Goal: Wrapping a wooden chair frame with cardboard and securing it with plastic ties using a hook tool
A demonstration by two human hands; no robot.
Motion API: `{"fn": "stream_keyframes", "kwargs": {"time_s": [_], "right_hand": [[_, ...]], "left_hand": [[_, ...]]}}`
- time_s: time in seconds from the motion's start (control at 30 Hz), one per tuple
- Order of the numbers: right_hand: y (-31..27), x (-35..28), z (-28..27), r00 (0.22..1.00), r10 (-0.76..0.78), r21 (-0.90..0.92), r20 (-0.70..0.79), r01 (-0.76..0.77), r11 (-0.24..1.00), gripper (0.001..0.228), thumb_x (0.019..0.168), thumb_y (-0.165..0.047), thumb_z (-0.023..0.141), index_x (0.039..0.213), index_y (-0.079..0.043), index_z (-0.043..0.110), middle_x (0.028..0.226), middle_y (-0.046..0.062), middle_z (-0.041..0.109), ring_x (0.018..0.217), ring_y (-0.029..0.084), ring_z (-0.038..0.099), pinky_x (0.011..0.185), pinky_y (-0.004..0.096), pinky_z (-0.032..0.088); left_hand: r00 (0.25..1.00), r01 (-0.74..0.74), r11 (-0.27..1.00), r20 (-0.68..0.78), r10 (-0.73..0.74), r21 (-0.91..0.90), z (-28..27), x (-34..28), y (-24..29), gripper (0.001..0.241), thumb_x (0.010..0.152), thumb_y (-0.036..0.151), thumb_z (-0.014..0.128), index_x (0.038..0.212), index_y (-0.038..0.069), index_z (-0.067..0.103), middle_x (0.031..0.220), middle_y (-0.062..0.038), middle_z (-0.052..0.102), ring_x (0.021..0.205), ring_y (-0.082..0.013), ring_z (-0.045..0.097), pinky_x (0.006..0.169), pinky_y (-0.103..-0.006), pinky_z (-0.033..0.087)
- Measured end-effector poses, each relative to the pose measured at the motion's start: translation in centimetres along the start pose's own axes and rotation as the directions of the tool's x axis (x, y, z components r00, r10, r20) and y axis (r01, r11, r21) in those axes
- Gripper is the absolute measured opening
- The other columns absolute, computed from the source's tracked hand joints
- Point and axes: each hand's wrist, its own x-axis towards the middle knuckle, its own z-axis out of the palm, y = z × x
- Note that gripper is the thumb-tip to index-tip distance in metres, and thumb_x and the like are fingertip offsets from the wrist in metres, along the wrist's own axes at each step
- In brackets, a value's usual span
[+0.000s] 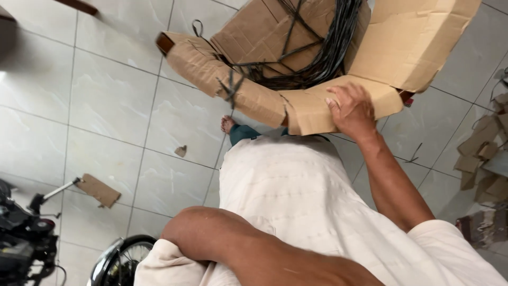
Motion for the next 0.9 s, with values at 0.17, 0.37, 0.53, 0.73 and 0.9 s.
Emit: {"fn": "stream_keyframes", "kwargs": {"time_s": [0.17,0.37,0.53,0.73,0.9], "right_hand": [[6.8,1.4,-6.5,0.971,0.024,-0.234,0.236,0.033,0.972,0.047,0.102,-0.044,0.062,0.137,-0.013,0.064,0.144,0.016,0.059,0.141,0.041,0.046,0.117,0.058,0.033],[8.1,1.6,-7.7,0.751,0.044,-0.271,0.659,0.182,0.945,0.07,0.099,-0.074,0.037,0.135,-0.022,0.067,0.137,0.013,0.066,0.128,0.04,0.062,0.108,0.054,0.045],[7.7,-0.1,-8.1,0.773,-0.015,-0.232,0.634,0.209,0.95,0.078,0.091,-0.081,0.045,0.137,-0.021,0.065,0.135,0.015,0.066,0.127,0.041,0.062,0.107,0.054,0.045],[7.3,-3.6,-6.7,0.861,-0.157,-0.277,0.485,0.321,0.906,0.088,0.084,-0.087,0.049,0.137,-0.019,0.061,0.131,0.013,0.067,0.121,0.038,0.065,0.105,0.053,0.045],[8.1,-5.8,-4.3,0.916,-0.261,-0.366,0.303,0.365,0.856,0.082,0.082,-0.079,0.059,0.136,-0.016,0.06,0.127,0.01,0.068,0.122,0.032,0.063,0.107,0.048,0.042]], "left_hand": [[0.997,0.078,0.979,-0.009,-0.078,0.188,-2.3,9.8,-9.0,0.021,0.105,0.034,0.062,0.115,0.015,0.064,0.112,-0.007,0.068,0.113,-0.0316,0.072,0.106,-0.0445,0.059],[0.767,0.534,-0.183,-0.564,-0.304,0.825,-13.0,11.5,-29.2,0.084,0.078,0.064,0.076,0.134,0.006,0.052,0.128,-0.014,0.056,0.126,-0.0366,0.05,0.117,-0.0639,0.028],[0.844,0.423,-0.304,-0.493,-0.21,0.854,-15.9,7.8,-35.1,0.08,0.069,0.063,0.08,0.125,0.01,0.056,0.109,-0.011,0.059,0.108,-0.0351,0.057,0.101,-0.0537,0.038],[0.893,0.374,-0.253,-0.42,-0.162,0.892,-15.5,5.8,-33.7,0.076,0.073,0.061,0.078,0.129,0.014,0.057,0.115,-0.007,0.061,0.115,-0.0314,0.058,0.105,-0.0455,0.039],[0.891,0.401,-0.16,-0.425,-0.161,0.902,-15.5,5.3,-33.5,0.077,0.073,0.064,0.073,0.13,0.016,0.056,0.124,-0.008,0.061,0.126,-0.0301,0.054,0.111,-0.0466,0.035]]}}
